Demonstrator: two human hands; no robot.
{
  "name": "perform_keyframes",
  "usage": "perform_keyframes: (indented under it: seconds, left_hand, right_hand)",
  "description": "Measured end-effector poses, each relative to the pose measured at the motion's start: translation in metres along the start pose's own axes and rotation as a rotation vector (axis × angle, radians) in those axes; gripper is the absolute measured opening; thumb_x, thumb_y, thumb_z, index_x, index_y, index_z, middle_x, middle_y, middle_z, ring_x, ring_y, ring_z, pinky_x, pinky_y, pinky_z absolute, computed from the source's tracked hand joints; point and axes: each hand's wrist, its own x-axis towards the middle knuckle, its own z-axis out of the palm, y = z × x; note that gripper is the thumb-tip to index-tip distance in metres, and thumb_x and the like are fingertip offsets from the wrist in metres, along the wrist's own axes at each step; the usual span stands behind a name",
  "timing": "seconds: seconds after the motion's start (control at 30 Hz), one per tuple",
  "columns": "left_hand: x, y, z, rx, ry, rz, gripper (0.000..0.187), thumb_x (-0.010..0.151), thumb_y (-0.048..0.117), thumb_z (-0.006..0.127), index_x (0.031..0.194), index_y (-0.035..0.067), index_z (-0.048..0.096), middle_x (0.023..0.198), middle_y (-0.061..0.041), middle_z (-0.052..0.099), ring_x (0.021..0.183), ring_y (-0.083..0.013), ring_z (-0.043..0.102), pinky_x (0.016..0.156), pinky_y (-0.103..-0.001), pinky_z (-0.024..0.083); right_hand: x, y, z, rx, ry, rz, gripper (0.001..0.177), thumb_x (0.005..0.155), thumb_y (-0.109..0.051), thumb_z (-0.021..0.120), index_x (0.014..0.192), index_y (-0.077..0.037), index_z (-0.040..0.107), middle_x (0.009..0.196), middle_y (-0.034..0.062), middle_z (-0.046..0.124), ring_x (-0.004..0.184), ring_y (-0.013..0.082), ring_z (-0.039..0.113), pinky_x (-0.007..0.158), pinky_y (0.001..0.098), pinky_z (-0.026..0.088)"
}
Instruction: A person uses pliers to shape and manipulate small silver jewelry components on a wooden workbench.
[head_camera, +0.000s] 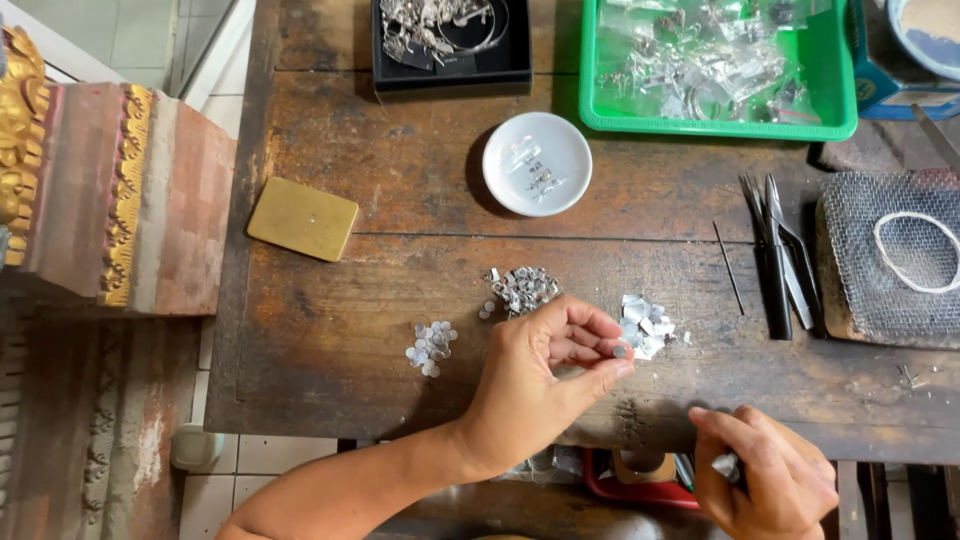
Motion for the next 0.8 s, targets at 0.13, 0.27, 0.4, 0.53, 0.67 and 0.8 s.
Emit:
perform_keyframes:
  seconds: [0.13, 0.27, 0.4, 0.53, 0.67, 0.8]
  left_hand:
    - [-0.001, 0.001, 0.000, -0.011, -0.024, -0.028, 0.023, 0.086, -0.001, 0.078, 0.100, 0.007, 0.063, 0.093, -0.011, 0.078, 0.091, -0.0164, 0.079, 0.086, -0.025, 0.066]
    - [0.001, 0.002, 0.000, -0.052, -0.032, -0.031, 0.023, 0.087, -0.002, 0.076, 0.104, 0.004, 0.063, 0.096, -0.013, 0.077, 0.095, -0.0195, 0.080, 0.088, -0.026, 0.066]
    - [0.001, 0.005, 0.000, -0.028, -0.035, 0.024, 0.024, 0.084, -0.003, 0.081, 0.101, 0.003, 0.065, 0.093, -0.012, 0.078, 0.090, -0.0160, 0.079, 0.085, -0.024, 0.067]
    - [0.002, 0.001, 0.000, -0.040, -0.047, 0.032, 0.021, 0.086, -0.001, 0.080, 0.102, 0.002, 0.068, 0.094, -0.011, 0.076, 0.085, -0.0142, 0.076, 0.084, -0.023, 0.066]
    - [0.001, 0.000, 0.002, -0.003, -0.029, -0.007, 0.013, 0.086, 0.001, 0.080, 0.098, 0.002, 0.073, 0.093, -0.009, 0.078, 0.084, -0.0132, 0.076, 0.080, -0.022, 0.064]
    - [0.002, 0.003, 0.004, 0.047, -0.023, -0.041, 0.012, 0.087, 0.003, 0.079, 0.099, 0.004, 0.075, 0.093, -0.007, 0.080, 0.084, -0.0104, 0.077, 0.082, -0.021, 0.065]
  right_hand:
    - [-0.001, -0.003, 0.001, 0.004, 0.015, 0.016, 0.023, 0.093, 0.020, 0.057, 0.103, 0.001, 0.064, 0.060, 0.0091, 0.048, 0.047, 0.0183, 0.036, 0.050, 0.0292, 0.037]
    - [-0.009, 0.002, 0.007, 0.068, 0.070, 0.115, 0.011, 0.093, 0.010, 0.064, 0.097, 0.000, 0.067, 0.064, 0.0089, 0.057, 0.047, 0.0151, 0.044, 0.050, 0.0277, 0.039]
    - [-0.022, -0.011, 0.004, 0.133, 0.163, 0.600, 0.003, 0.098, -0.003, 0.070, 0.096, -0.001, 0.069, 0.091, 0.0129, 0.071, 0.079, 0.0154, 0.066, 0.079, 0.0263, 0.050]
    - [-0.026, 0.020, 0.000, 0.355, 0.217, 0.662, 0.009, 0.095, 0.003, 0.065, 0.102, -0.001, 0.065, 0.088, 0.0105, 0.067, 0.075, 0.0151, 0.062, 0.078, 0.0259, 0.051]
    - [-0.002, 0.035, -0.013, 0.441, -0.106, 0.747, 0.012, 0.089, -0.002, 0.068, 0.101, 0.000, 0.069, 0.094, 0.0092, 0.072, 0.081, 0.0161, 0.066, 0.075, 0.0270, 0.053]
    - [0.036, 0.033, -0.022, 0.380, -0.372, 0.512, 0.011, 0.089, -0.013, 0.068, 0.098, -0.009, 0.073, 0.086, -0.0018, 0.080, 0.076, 0.0085, 0.073, 0.075, 0.0240, 0.053]
